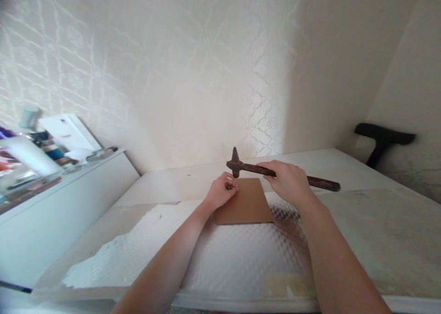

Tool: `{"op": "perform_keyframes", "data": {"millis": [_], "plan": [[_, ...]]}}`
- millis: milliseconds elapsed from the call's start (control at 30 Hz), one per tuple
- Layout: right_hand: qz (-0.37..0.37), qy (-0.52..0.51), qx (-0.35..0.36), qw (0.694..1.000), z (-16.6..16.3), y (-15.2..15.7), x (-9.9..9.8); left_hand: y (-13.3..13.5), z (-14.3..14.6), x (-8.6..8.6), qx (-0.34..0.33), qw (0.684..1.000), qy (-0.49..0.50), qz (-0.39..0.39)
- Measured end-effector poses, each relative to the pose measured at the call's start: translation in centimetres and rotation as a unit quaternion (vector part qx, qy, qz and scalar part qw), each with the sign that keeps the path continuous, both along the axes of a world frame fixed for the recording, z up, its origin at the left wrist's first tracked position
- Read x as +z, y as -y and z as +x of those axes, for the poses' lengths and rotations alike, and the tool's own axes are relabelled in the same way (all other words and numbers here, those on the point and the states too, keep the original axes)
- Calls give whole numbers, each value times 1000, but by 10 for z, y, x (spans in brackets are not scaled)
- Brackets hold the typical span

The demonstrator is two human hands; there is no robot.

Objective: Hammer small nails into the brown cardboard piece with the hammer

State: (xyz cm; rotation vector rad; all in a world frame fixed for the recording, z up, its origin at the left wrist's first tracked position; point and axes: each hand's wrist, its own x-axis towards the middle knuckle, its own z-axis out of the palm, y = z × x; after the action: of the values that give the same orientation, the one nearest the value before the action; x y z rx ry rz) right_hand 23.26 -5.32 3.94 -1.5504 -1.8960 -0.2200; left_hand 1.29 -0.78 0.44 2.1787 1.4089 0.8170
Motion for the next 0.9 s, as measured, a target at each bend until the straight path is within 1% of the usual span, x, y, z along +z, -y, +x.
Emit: {"op": "perform_keyframes", "data": {"millis": [67, 167, 500, 633, 767, 900], "plan": [[1, -12, 19, 1000, 1, 0, 0, 0, 0, 0, 0, 1000, 0, -7], [-25, -3, 37, 999, 0, 0, -1, -1, 0, -1, 0, 1000, 3, -12], [-61, 7, 19, 998, -2, 2, 1, -3, 0, -3, -7, 1000, 21, -12], [-51, -6, 18, 999, -1, 1, -1, -2, 1, -3, -9, 1000, 20, -8], [-57, -8, 25, 998, 1, 0, -2, -2, 0, -4, -8, 1000, 23, -5], [-39, -34, 19, 998, 2, -1, -3, -3, 0, -4, -9, 1000, 18, -4]]}}
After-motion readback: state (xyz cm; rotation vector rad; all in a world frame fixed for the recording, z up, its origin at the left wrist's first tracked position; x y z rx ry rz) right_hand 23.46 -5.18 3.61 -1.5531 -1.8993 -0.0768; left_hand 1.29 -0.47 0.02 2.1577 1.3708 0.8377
